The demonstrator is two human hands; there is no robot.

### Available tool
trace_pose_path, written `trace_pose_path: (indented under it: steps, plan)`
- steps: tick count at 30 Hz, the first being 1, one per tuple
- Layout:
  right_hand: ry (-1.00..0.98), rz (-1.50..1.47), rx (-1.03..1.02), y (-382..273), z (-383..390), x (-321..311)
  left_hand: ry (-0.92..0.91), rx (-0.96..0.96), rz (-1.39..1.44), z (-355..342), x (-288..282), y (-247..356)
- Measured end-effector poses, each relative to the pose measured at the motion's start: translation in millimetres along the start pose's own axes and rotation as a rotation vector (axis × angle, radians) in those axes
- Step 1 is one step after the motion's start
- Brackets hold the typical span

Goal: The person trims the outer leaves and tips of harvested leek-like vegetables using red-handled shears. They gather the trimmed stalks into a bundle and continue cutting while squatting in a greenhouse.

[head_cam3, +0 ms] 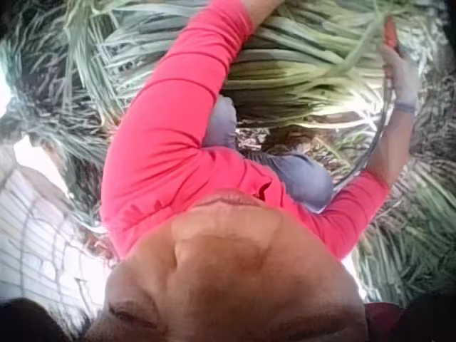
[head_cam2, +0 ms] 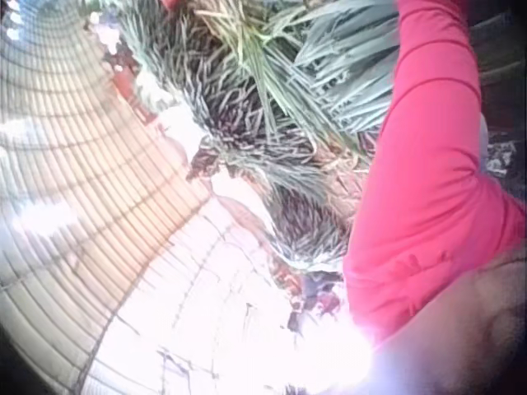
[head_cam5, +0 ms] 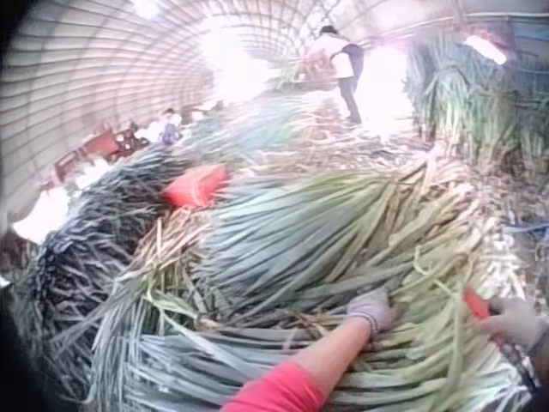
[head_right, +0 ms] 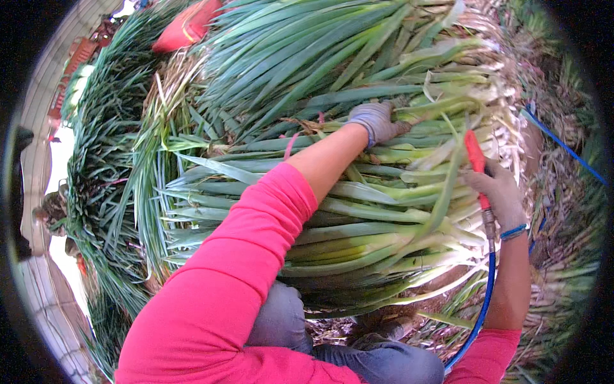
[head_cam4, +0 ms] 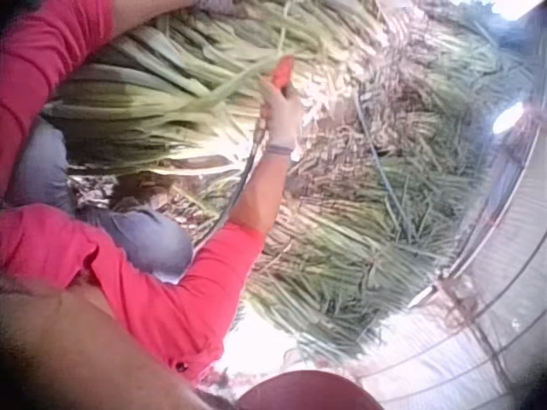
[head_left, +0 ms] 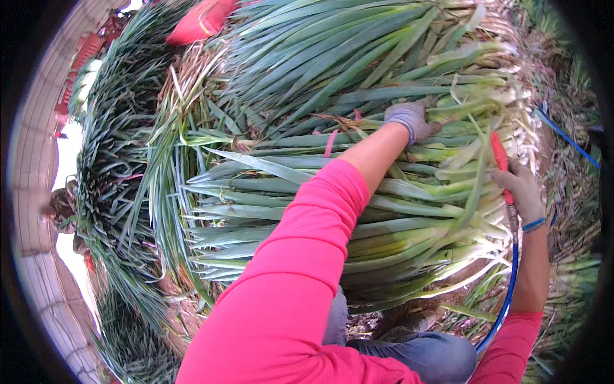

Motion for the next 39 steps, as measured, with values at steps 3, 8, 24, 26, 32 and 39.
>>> trace_pose_path:
  steps: [3,8,24,26,32,39]
  plan:
    - [0.028,-0.022,0.019,24,-34,-13,0.021,0.006,0.058,4,-2,-12]
    - [0.18,-0.085,0.072,54,-62,-29,0.024,0.053,0.056,12,-4,-1]
    - [-0.047,-0.328,0.007,-19,44,58,0.721,0.323,0.193,85,-89,-180]
    - [0.006,-0.173,0.024,-21,47,61,0.633,-0.208,-0.007,101,-125,-258]
    - [0.005,0.107,0.041,-25,55,53,-0.106,-0.546,-0.766,168,-96,-432]
    - [-0.02,0.222,0.123,-34,56,45,-0.009,-0.414,-0.866,181,-63,-540]
Point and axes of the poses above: each hand's wrist, its own z-axis away from the middle knuckle, its own x-axis out of the palm, y = z × x, the point moved 2 cm from there along -z, towards the middle knuckle, and after that the axes turned 6 degrees about -x, right-handed, at the moved point
